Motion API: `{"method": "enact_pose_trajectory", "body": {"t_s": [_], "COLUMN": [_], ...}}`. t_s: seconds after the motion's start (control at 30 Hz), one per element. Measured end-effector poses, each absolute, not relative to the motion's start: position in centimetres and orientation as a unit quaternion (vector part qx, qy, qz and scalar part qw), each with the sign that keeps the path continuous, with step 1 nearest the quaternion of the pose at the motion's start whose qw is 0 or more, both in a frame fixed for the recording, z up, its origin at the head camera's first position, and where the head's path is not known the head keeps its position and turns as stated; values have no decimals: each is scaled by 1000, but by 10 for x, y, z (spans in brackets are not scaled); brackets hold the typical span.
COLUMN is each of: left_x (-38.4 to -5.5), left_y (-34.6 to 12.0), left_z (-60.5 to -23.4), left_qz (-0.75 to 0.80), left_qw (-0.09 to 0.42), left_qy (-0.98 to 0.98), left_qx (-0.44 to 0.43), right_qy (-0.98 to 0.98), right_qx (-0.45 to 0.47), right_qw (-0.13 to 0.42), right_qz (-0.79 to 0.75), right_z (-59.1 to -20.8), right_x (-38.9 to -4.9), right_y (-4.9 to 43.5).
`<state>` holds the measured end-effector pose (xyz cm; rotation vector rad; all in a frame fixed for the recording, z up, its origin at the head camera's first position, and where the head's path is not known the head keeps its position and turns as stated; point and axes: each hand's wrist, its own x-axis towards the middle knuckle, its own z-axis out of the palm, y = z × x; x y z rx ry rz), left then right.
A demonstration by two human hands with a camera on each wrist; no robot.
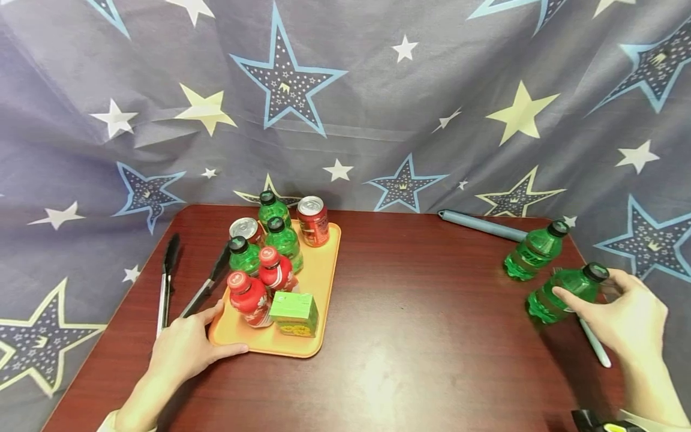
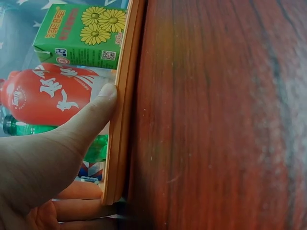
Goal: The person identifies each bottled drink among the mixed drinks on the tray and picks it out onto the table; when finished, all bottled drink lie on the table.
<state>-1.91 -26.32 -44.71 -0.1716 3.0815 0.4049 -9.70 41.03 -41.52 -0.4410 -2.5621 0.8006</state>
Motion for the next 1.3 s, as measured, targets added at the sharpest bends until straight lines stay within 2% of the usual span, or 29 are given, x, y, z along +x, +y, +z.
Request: {"method": "enact_pose_trajectory", "body": {"t_s": [0.2,0.43,0.87,0.97,1.17,1.3], "left_x": [-21,-17,-20,-20,-21,-21], "left_y": [-262,-261,-261,-261,-262,-261], "left_z": [-446,-445,-444,-444,-444,-444], "left_qz": [136,139,137,137,136,135], "left_qw": [3,22,13,15,14,13], "left_qy": [990,989,990,990,989,990], "left_qx": [-45,-50,-43,-43,-50,-46], "right_qy": [-905,-924,-926,-908,-869,-865], "right_qx": [-116,-122,-91,-97,-48,-22], "right_qw": [258,229,216,233,319,323], "right_qz": [319,281,295,334,376,384], "right_z": [-419,-419,-411,-402,-371,-344], "right_x": [-96,-93,-97,-101,-118,-130], "right_y": [409,410,412,406,385,363]}}
